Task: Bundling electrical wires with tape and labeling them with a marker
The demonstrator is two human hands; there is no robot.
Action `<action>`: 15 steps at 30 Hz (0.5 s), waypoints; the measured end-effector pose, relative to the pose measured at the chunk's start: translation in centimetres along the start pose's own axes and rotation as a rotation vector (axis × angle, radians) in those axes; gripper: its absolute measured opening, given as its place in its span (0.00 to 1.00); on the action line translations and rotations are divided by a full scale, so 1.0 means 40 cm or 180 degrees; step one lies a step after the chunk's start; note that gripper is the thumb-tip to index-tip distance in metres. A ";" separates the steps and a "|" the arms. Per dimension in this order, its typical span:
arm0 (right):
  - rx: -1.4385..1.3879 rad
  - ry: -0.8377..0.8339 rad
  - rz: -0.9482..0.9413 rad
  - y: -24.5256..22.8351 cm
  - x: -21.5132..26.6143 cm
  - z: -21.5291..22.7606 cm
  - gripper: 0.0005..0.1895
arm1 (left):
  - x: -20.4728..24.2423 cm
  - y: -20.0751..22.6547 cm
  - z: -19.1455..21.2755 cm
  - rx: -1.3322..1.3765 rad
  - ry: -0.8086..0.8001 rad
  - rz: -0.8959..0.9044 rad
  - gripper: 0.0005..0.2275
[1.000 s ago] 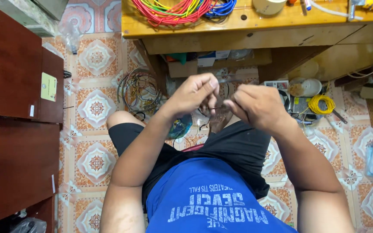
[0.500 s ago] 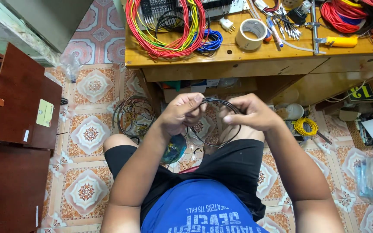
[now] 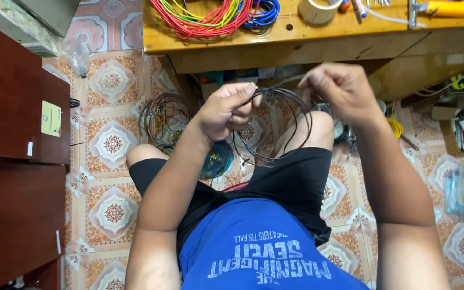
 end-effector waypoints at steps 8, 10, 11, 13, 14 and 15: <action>0.0328 0.0650 0.0017 0.051 0.021 0.098 0.19 | 0.013 0.000 0.011 0.0026 -0.0313 0.0324 0.13; 0.0129 0.0628 -0.0041 0.061 0.030 0.087 0.19 | 0.015 0.005 0.014 -0.0044 -0.0271 0.0294 0.13; -0.0224 0.0401 -0.0285 0.070 0.034 0.053 0.20 | 0.017 0.011 0.008 -0.0057 -0.0321 0.0254 0.13; -0.0568 0.0170 -0.0525 0.093 0.046 -0.009 0.26 | 0.004 0.001 0.005 -0.0072 -0.0377 0.0206 0.13; -0.0922 -0.0223 -0.0198 0.089 0.043 -0.063 0.34 | -0.010 0.002 0.022 0.0021 -0.0191 -0.0051 0.14; -0.1270 -0.0621 0.0129 0.082 0.045 -0.114 0.43 | -0.022 0.004 0.040 0.0117 -0.0005 -0.0306 0.14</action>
Point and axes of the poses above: each hand's wrist, its own x-axis away from the middle knuckle, its own z-axis out of the back of the hand, y = z × x, the point moved 8 cm from there along -x, towards the middle knuckle, and after that the axes turned 13 degrees about z, right-handed, at the moved point
